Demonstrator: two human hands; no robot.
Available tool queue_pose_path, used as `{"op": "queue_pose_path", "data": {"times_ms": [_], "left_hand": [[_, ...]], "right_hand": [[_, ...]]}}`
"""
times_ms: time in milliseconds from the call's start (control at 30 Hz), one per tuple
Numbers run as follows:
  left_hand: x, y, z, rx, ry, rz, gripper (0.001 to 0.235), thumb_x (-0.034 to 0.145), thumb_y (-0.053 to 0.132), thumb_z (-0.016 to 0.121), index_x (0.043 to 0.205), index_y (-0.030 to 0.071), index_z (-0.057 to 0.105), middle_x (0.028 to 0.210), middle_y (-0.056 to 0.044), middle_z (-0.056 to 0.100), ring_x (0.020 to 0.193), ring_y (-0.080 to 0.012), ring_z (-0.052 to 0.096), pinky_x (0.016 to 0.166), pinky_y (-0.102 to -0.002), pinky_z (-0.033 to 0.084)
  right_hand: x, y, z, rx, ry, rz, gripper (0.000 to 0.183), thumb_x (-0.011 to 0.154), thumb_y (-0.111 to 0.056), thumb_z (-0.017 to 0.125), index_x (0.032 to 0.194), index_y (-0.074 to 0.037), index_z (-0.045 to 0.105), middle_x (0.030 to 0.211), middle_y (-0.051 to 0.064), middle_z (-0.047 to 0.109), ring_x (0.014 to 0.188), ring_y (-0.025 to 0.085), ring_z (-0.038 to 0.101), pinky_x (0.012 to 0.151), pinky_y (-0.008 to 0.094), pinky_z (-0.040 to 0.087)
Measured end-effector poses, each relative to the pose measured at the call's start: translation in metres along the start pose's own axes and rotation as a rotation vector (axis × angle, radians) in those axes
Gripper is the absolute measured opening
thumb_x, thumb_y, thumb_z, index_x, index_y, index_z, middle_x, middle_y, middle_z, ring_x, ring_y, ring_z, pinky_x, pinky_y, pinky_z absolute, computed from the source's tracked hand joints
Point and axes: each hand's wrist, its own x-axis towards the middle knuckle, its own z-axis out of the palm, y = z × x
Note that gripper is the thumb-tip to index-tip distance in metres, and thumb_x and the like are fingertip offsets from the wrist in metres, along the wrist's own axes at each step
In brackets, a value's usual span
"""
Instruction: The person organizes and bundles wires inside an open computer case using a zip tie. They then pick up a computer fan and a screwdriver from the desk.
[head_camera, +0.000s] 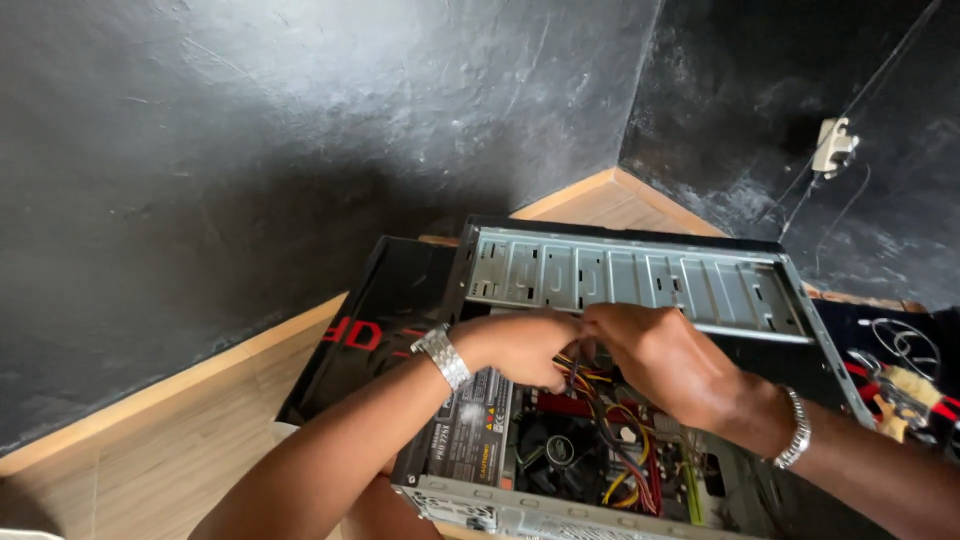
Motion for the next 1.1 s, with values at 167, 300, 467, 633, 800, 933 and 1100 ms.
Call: {"op": "queue_pose_path", "data": {"times_ms": [167,300,467,633,800,933,1100], "left_hand": [[-0.006,-0.005,0.015,-0.041,0.164,0.072,0.07,0.074,0.004,0.084,0.132,-0.01,0.048,0.115,-0.029,0.066,0.104,-0.0401,0.07,0.087,-0.043,0.06],[-0.007,-0.001,0.024,0.082,0.262,0.064,0.076,0.072,0.011,0.089,0.131,-0.006,0.045,0.102,-0.027,0.068,0.089,-0.0389,0.072,0.077,-0.044,0.063],[-0.025,0.014,0.027,0.007,0.358,-0.001,0.085,0.058,0.036,0.094,0.122,0.001,0.052,0.105,-0.024,0.067,0.1,-0.0422,0.071,0.08,-0.047,0.062],[-0.03,0.018,0.029,0.034,0.308,-0.054,0.037,0.088,0.005,0.075,0.121,-0.004,0.059,0.1,-0.03,0.068,0.091,-0.0431,0.073,0.073,-0.044,0.062],[-0.032,0.013,0.03,0.02,0.317,-0.075,0.034,0.091,0.002,0.07,0.124,-0.004,0.063,0.1,-0.028,0.07,0.09,-0.0407,0.074,0.071,-0.04,0.063],[-0.023,0.002,0.043,0.044,0.381,-0.087,0.016,0.094,0.006,0.066,0.107,-0.001,0.073,0.089,-0.023,0.072,0.071,-0.0331,0.074,0.051,-0.035,0.058],[-0.013,-0.014,0.06,0.138,0.451,-0.045,0.015,0.092,-0.002,0.06,0.101,-0.003,0.072,0.08,-0.026,0.07,0.062,-0.0362,0.071,0.046,-0.036,0.056]], "right_hand": [[-0.003,0.027,0.029,0.146,0.166,0.276,0.017,0.101,-0.01,0.057,0.116,-0.009,0.067,0.079,0.012,0.079,0.066,0.032,0.079,0.055,0.043,0.067],[-0.007,0.031,0.036,0.247,0.209,0.303,0.011,0.1,-0.012,0.06,0.106,-0.008,0.069,0.072,0.009,0.08,0.065,0.032,0.079,0.05,0.043,0.064],[-0.005,0.033,0.036,0.345,0.22,0.334,0.009,0.1,-0.012,0.061,0.101,-0.008,0.069,0.07,0.009,0.081,0.063,0.027,0.081,0.051,0.04,0.063],[-0.005,0.021,0.027,0.394,0.19,0.359,0.012,0.1,-0.005,0.058,0.103,-0.003,0.069,0.072,0.014,0.08,0.061,0.029,0.08,0.047,0.041,0.065],[-0.006,0.025,0.028,0.436,0.194,0.372,0.013,0.1,-0.003,0.056,0.104,-0.001,0.068,0.073,0.017,0.079,0.062,0.03,0.081,0.047,0.04,0.066],[-0.006,0.03,0.031,0.386,0.193,0.378,0.012,0.098,-0.003,0.059,0.104,-0.001,0.069,0.073,0.016,0.079,0.061,0.029,0.08,0.046,0.039,0.067],[-0.008,0.033,0.036,0.237,0.21,0.255,0.014,0.102,-0.007,0.055,0.108,-0.002,0.067,0.071,0.016,0.077,0.054,0.032,0.076,0.04,0.041,0.061]]}}
